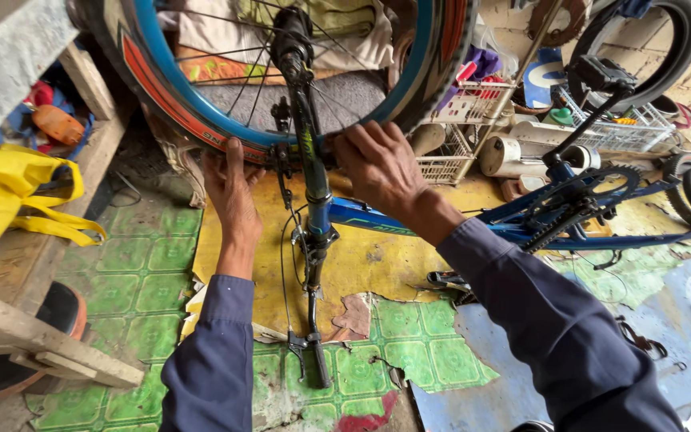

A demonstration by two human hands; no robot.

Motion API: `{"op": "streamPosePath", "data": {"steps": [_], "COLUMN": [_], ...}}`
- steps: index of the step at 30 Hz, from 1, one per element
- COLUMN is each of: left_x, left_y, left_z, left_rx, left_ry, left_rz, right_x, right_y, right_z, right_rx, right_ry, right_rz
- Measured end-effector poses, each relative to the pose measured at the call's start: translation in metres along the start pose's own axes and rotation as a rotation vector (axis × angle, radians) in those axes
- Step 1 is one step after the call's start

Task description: The person sits on the floor with a blue bicycle frame upside down across their lap and wipes the frame and fork with a rag. They then adjust the front wheel and fork, spin the wheel, and work on the chain and crank area by hand.

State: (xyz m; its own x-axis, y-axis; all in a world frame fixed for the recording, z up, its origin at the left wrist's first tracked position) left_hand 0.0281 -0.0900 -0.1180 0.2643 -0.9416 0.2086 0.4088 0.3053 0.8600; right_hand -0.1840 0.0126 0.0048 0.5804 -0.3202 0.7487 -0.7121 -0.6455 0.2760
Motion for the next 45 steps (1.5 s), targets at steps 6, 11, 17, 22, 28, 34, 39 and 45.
{"op": "streamPosePath", "data": {"steps": [6, 11, 17, 22, 28, 34, 39, 45], "left_x": [0.008, 0.004, 0.007, 0.004, 0.0, 0.003, 0.004, 0.007], "left_y": [0.009, -0.001, 0.005, 0.012, 0.008, 0.007, 0.015, 0.018], "left_z": [-0.012, -0.004, -0.007, -0.007, -0.006, -0.003, -0.007, -0.015], "left_rx": [0.048, 0.009, 0.005, 0.069, 0.026, 0.028, 0.031, 0.031], "left_ry": [-0.075, -0.078, -0.055, -0.064, -0.083, -0.061, -0.052, -0.026], "left_rz": [0.078, 0.129, 0.159, 0.162, 0.164, 0.16, 0.163, 0.195], "right_x": [0.018, 0.038, 0.029, 0.013, 0.036, 0.059, 0.038, 0.011], "right_y": [0.017, 0.017, 0.013, 0.011, 0.026, 0.038, 0.049, 0.053], "right_z": [-0.012, -0.005, 0.006, -0.006, -0.033, -0.026, -0.025, -0.017], "right_rx": [0.194, 0.251, 0.165, -0.091, 0.051, -0.09, -0.121, -0.058], "right_ry": [0.179, 0.284, 0.188, 0.07, 0.271, 0.231, 0.218, 0.109], "right_rz": [0.188, 0.13, 0.17, 0.047, 0.029, -0.043, 0.038, 0.197]}}
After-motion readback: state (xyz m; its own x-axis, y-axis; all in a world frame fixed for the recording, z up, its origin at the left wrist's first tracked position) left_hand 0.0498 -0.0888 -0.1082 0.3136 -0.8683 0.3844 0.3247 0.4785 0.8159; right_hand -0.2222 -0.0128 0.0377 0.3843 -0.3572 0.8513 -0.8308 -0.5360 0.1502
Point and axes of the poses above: each hand's wrist, its own x-axis towards the middle knuckle, its own z-axis out of the palm, y = z × x, the point moved 3 cm from there along x, towards the middle knuckle, and after that the axes turned 10 degrees about x, right-handed, at the moved point
